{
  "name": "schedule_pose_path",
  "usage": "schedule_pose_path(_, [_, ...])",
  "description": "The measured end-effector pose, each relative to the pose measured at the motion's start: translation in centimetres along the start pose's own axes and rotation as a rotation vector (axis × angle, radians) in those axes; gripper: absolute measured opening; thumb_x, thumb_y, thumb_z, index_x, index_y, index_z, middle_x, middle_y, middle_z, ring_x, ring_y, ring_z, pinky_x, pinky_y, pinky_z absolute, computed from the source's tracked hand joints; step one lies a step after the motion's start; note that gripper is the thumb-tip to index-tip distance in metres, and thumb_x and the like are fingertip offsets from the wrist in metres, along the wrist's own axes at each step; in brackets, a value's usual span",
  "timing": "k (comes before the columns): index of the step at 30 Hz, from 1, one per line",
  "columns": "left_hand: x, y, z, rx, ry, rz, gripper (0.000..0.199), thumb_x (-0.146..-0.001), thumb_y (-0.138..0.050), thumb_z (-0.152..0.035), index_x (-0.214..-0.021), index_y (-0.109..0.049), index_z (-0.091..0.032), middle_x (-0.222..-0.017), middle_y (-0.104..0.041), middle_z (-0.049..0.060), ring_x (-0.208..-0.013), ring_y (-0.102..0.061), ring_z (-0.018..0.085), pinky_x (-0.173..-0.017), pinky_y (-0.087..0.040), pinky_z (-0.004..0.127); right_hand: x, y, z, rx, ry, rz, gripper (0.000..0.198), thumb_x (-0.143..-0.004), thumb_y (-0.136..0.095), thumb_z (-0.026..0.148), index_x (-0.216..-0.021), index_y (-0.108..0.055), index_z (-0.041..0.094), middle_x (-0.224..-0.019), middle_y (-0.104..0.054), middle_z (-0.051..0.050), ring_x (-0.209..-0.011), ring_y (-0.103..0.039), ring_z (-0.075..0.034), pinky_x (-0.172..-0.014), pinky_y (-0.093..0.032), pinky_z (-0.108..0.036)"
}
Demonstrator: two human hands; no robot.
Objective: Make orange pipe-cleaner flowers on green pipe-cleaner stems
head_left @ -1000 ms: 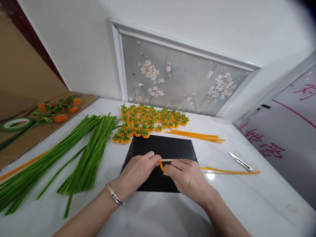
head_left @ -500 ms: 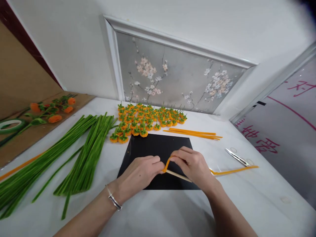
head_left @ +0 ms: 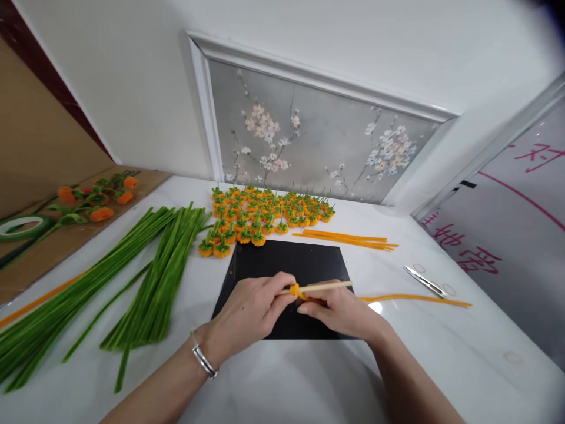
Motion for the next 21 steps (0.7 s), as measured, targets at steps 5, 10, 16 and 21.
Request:
schedule_pose_path(5, [0.0, 0.1, 0.7, -0.012, 0.055, -0.038, 0.024, -0.092, -0.046, -0.021, -0.115, -0.052, -0.021, -0.076, -0.067, -0.002, -0.059, -0.060, 0.013, -0.051, -0.037, 0.022, 0.1, -0.2, 0.6, 0.109, 0.028, -0.007, 0.024, -0.091, -0.050, 0.021, -0.067, -0.048, 0.019, -0.062, -0.049, 0.005, -0.057, -0.042, -0.009, -0.055, -0.030, -0.021])
schedule_pose_path(10, [0.0, 0.2, 1.1, -0.088, 0.019, -0.083, 0.021, -0.093, -0.046, -0.020, -0.112, -0.054, -0.022, -0.085, -0.070, 0.000, -0.069, -0.065, 0.015, -0.059, -0.043, 0.024, 0.7, 0.0, 1.7, 0.205, 0.076, -0.021, 0.024, -0.094, -0.042, 0.019, -0.072, -0.050, 0.020, -0.063, -0.053, 0.002, -0.058, -0.047, -0.011, -0.057, -0.032, -0.022])
schedule_pose_path(16, [0.1, -0.1, 1.3, -0.154, 0.007, -0.035, 0.015, -0.094, -0.044, -0.021, -0.100, -0.057, -0.022, -0.087, -0.071, 0.000, -0.075, -0.067, 0.017, -0.064, -0.045, 0.026, 1.5, 1.0, 3.7, 0.393, 0.253, -0.181, 0.027, -0.096, -0.039, 0.021, -0.076, -0.056, 0.017, -0.063, -0.055, -0.001, -0.056, -0.048, -0.013, -0.054, -0.031, -0.026])
schedule_pose_path(21, [0.1, -0.5, 1.0, -0.184, -0.042, 0.024, 0.014, -0.093, -0.044, -0.019, -0.100, -0.056, -0.021, -0.086, -0.070, 0.000, -0.075, -0.065, 0.019, -0.065, -0.044, 0.028, 1.5, 1.7, 3.9, 0.420, 0.318, -0.353, 0.027, -0.097, -0.043, 0.027, -0.082, -0.062, 0.017, -0.067, -0.060, -0.001, -0.059, -0.054, -0.012, -0.058, -0.038, -0.024])
Point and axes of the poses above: each hand's wrist, its own x-axis away from the middle knuckle, its own y-axis out of the back of the hand, z = x × y, the point moved 4 cm from there along -x, towards the middle knuckle
